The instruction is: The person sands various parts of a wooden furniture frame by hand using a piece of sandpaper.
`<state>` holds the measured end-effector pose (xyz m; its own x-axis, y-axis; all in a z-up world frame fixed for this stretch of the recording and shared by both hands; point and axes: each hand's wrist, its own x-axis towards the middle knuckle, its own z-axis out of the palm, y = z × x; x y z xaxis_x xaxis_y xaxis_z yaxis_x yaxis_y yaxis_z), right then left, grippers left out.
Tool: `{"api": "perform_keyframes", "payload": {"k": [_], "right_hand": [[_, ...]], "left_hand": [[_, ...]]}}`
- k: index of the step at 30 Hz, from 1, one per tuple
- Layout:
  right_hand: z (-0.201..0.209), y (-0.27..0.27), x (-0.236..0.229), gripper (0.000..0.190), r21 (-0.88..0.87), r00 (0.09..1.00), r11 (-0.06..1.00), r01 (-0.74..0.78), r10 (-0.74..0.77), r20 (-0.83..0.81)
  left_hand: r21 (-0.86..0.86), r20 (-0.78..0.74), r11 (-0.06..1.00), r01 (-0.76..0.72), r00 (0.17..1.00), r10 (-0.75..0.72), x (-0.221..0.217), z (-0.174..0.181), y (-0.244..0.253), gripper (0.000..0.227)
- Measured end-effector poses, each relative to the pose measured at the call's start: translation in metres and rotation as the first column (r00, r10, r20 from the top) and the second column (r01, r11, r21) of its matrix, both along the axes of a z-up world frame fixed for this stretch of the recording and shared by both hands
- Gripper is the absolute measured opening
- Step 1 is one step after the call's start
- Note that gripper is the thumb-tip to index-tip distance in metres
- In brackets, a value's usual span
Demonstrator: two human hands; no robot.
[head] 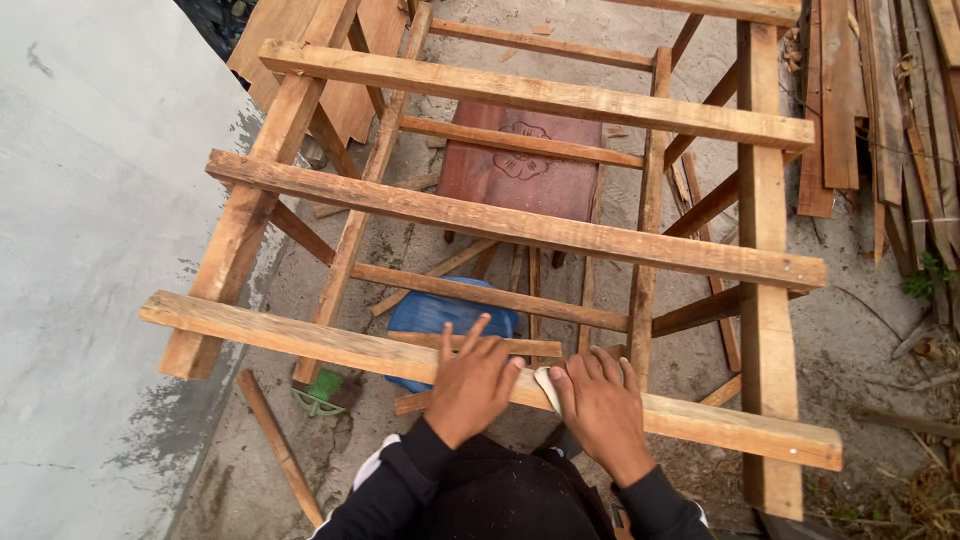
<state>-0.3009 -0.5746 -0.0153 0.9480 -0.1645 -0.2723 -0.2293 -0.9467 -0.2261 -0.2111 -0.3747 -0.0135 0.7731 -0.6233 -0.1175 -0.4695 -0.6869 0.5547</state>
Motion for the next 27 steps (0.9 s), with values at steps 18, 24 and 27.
{"api": "perform_keyframes", "payload": {"k": [18,24,27], "right_hand": [[0.003,-0.166,-0.077,0.055,-0.101,0.972,0.980,-0.169,0.183,0.150],[0.025,-0.183,-0.112,0.043,-0.095,0.933,0.993,0.066,-0.027,0.358],[0.027,-0.172,-0.111,0.039,-0.077,0.917,0.994,0.084,-0.047,0.396]], "left_hand": [[-0.170,0.156,0.982,-0.082,0.982,0.109,-0.071,0.023,-0.140,0.042],[-0.114,0.148,0.991,-0.068,0.985,0.084,-0.070,0.027,-0.141,0.041],[-0.091,0.170,0.994,-0.055,0.983,0.070,-0.069,0.028,-0.141,0.037]]}}
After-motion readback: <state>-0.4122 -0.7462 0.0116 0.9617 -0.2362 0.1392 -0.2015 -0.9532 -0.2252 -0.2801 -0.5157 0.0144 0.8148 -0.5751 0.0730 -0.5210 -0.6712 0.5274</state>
